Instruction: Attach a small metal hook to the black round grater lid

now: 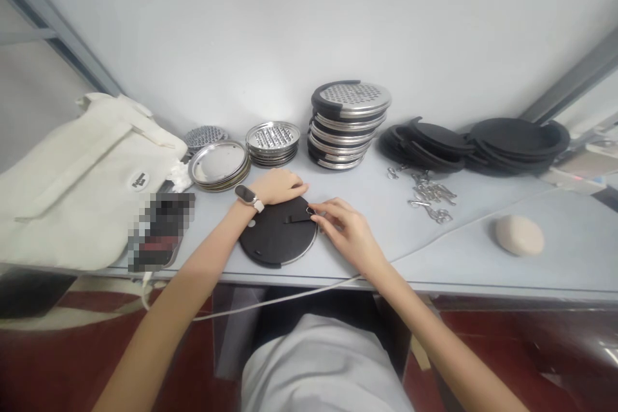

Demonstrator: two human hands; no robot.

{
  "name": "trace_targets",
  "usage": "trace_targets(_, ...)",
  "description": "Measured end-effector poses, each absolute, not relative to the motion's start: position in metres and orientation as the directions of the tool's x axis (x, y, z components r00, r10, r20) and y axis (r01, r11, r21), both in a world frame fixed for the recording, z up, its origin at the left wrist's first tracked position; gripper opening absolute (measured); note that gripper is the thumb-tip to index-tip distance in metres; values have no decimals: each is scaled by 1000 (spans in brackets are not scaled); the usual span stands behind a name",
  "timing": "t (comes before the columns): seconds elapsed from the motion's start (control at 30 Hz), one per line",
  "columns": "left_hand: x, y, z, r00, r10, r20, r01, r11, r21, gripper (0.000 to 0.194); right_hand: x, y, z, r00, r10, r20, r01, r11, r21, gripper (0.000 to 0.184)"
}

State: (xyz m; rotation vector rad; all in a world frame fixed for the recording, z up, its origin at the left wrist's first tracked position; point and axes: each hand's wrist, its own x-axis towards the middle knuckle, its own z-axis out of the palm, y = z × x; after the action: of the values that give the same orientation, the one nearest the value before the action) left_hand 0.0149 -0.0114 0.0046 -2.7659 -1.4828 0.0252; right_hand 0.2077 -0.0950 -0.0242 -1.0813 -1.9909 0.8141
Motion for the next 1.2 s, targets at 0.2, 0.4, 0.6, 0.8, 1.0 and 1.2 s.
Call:
trace_targets(0.2, 15, -13, 5, 552, 834, -5, 834, -552, -4, 55, 207, -94, -26, -404, 870, 282, 377, 439, -816, 29)
trace_targets(0.4, 14, -12, 5, 563, 827, 2, 827, -563, -1, 55, 207, -95, -24, -397, 874, 282, 385, 437, -813, 28)
trace_targets(0.6, 15, -12, 5, 552, 834, -10, 834, -552, -11, 54, 207, -95, -22, -384, 883, 270, 410, 425, -807, 29)
trace_targets(0.8, 15, -12, 5, 543, 839, -23, 839, -544, -11, 56, 207, -95, -21, -373, 890, 260, 433, 415, -800, 27)
trace_targets(1.0, 14, -12, 5, 557, 831, 1, 831, -557, -14, 55, 208, -95, -22, -381, 884, 272, 449, 434, -781, 27)
trace_targets(1.2, 15, -13, 6, 546, 838, -15, 838, -546, -8, 54, 207, -96, -21, -388, 860, 331, 484, 495, -721, 26)
